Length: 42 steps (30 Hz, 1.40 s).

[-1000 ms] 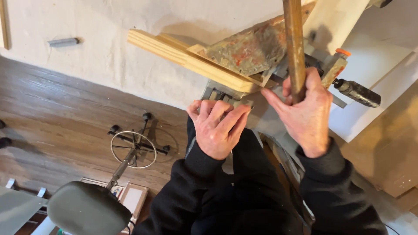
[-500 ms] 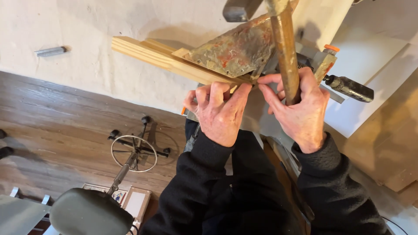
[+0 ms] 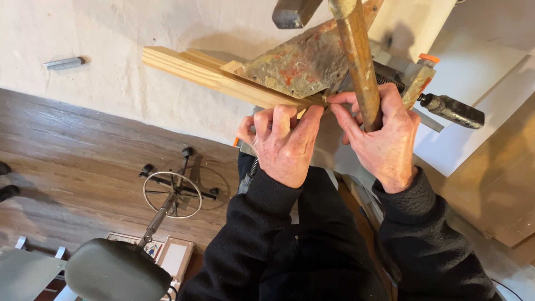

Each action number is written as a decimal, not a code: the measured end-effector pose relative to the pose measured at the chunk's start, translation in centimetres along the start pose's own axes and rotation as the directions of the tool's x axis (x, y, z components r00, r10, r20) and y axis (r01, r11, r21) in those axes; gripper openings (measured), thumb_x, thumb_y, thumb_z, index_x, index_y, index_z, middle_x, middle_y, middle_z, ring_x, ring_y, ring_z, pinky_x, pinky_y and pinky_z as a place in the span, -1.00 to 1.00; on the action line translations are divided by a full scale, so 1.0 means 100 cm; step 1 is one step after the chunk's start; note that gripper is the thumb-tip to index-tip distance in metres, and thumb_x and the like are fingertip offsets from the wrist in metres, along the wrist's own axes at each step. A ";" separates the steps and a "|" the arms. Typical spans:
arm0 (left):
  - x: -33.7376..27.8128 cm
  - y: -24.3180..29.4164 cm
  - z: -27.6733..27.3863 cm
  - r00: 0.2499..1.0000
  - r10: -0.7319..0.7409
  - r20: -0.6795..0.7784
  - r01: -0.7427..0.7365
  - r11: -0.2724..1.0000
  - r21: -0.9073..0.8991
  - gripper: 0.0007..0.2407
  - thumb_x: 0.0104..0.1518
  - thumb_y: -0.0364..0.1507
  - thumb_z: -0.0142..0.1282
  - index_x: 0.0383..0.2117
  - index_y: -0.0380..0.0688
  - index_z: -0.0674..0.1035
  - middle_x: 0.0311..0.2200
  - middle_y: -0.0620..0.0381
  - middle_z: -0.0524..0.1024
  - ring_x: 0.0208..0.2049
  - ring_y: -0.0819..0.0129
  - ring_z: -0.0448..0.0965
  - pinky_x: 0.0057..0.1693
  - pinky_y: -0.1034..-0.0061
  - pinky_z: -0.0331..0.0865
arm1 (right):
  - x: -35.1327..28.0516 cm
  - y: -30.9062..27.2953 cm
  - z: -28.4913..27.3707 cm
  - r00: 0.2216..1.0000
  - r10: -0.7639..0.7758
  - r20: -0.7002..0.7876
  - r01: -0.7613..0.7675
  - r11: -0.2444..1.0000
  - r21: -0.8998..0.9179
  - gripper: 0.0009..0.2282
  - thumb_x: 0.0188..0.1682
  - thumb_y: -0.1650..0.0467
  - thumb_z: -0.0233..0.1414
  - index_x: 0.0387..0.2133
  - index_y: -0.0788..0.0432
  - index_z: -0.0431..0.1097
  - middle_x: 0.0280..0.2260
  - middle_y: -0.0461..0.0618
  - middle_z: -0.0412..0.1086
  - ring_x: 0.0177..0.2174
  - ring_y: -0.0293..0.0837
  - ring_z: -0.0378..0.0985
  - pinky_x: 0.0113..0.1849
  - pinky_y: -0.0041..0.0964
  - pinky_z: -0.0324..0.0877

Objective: The person applies wood glue to a mitered picture frame corner, fits the frame pieces together, and secures the joint in a corner clamp. They then hammer brads into the joint and use a utility knife to trim the wood near the clamped corner.

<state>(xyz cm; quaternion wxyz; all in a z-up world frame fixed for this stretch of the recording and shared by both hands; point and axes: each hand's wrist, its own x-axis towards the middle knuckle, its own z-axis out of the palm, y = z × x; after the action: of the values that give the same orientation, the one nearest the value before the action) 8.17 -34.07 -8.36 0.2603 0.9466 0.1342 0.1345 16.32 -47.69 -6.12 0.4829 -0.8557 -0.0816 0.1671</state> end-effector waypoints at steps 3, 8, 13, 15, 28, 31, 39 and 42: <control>-0.002 0.000 0.001 1.000 0.019 -0.018 -0.019 1.000 0.023 -0.81 0.15 -0.37 0.34 -0.13 0.21 0.65 -0.24 0.36 0.32 -0.08 0.38 0.34 0.13 0.21 0.04 | 0.000 -0.001 0.001 1.000 0.024 0.003 -0.024 1.000 -0.011 -0.70 0.07 0.53 0.28 -0.30 0.29 0.18 -0.33 -0.06 0.59 -0.59 -0.36 0.49 -0.54 -0.46 0.38; -0.003 0.000 0.001 1.000 0.015 -0.027 -0.014 0.999 0.032 -0.83 0.18 -0.37 0.34 -0.14 0.21 0.64 -0.23 0.37 0.32 -0.08 0.38 0.34 0.15 0.22 0.05 | -0.002 0.000 0.001 0.999 0.031 0.014 -0.031 0.999 -0.008 -0.71 0.08 0.53 0.27 -0.30 0.28 0.18 -0.30 -0.07 0.60 -0.59 -0.37 0.48 -0.55 -0.47 0.37; -0.002 -0.001 0.000 1.000 0.022 -0.016 -0.022 0.999 0.030 -0.80 0.14 -0.38 0.34 -0.12 0.21 0.65 -0.23 0.37 0.32 -0.09 0.38 0.34 0.14 0.21 0.05 | -0.001 -0.003 0.001 0.999 0.034 0.013 -0.033 0.999 -0.027 -0.73 0.07 0.53 0.27 -0.29 0.28 0.21 -0.32 -0.08 0.59 -0.59 -0.38 0.46 -0.54 -0.47 0.36; -0.002 -0.001 0.000 1.000 0.019 -0.012 -0.018 0.999 0.036 -0.79 0.12 -0.38 0.34 -0.13 0.21 0.65 -0.23 0.37 0.32 -0.08 0.37 0.34 0.14 0.21 0.06 | -0.002 -0.002 0.002 0.999 0.040 0.014 -0.040 0.998 -0.039 -0.72 0.07 0.52 0.27 -0.30 0.28 0.20 -0.33 -0.09 0.59 -0.59 -0.39 0.46 -0.55 -0.47 0.35; 0.002 0.000 -0.001 0.999 0.030 -0.045 -0.029 0.999 0.013 -0.82 0.16 -0.38 0.39 -0.15 0.14 0.65 -0.21 0.36 0.35 -0.06 0.37 0.35 0.15 0.21 0.06 | -0.003 0.002 0.002 0.996 -0.092 -0.015 0.088 0.978 -0.191 -0.77 0.06 0.51 0.32 -0.21 0.28 0.35 -0.30 -0.11 0.57 -0.42 -0.36 0.50 -0.33 -0.44 0.43; 0.003 0.000 -0.001 0.998 0.039 -0.041 -0.039 0.999 0.016 -0.82 0.15 -0.38 0.39 -0.15 0.14 0.65 -0.21 0.35 0.36 -0.06 0.36 0.35 0.14 0.21 0.06 | -0.003 0.003 0.002 0.993 -0.116 -0.018 0.110 0.976 -0.186 -0.77 0.07 0.51 0.32 -0.20 0.27 0.35 -0.29 -0.11 0.58 -0.40 -0.37 0.52 -0.31 -0.44 0.44; 0.005 0.000 -0.001 0.995 0.084 -0.048 -0.082 0.996 0.026 -0.81 0.14 -0.39 0.37 -0.15 0.10 0.65 -0.18 0.32 0.38 -0.04 0.31 0.36 0.14 0.17 0.05 | -0.031 -0.005 -0.020 0.993 -0.107 -0.044 0.096 0.975 -0.199 -0.75 0.09 0.50 0.32 -0.14 0.28 0.35 -0.27 -0.11 0.58 -0.41 -0.36 0.50 -0.32 -0.44 0.43; 0.004 0.002 -0.003 0.995 0.086 -0.052 -0.087 0.996 -0.010 -0.80 0.09 -0.40 0.36 -0.17 0.08 0.64 -0.16 0.30 0.39 -0.03 0.29 0.36 0.15 0.15 0.06 | -0.075 -0.011 -0.047 0.990 0.063 -0.124 -0.079 0.988 -0.135 -0.67 0.12 0.49 0.24 0.11 0.25 0.35 -0.30 -0.12 0.55 -0.51 -0.36 0.45 -0.43 -0.43 0.38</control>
<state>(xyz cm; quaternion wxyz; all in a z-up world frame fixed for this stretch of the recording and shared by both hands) 8.50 -33.93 -7.91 0.2564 0.9462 0.0988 0.1710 11.13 -53.16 -1.37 0.4198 -0.8981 -0.0336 0.1268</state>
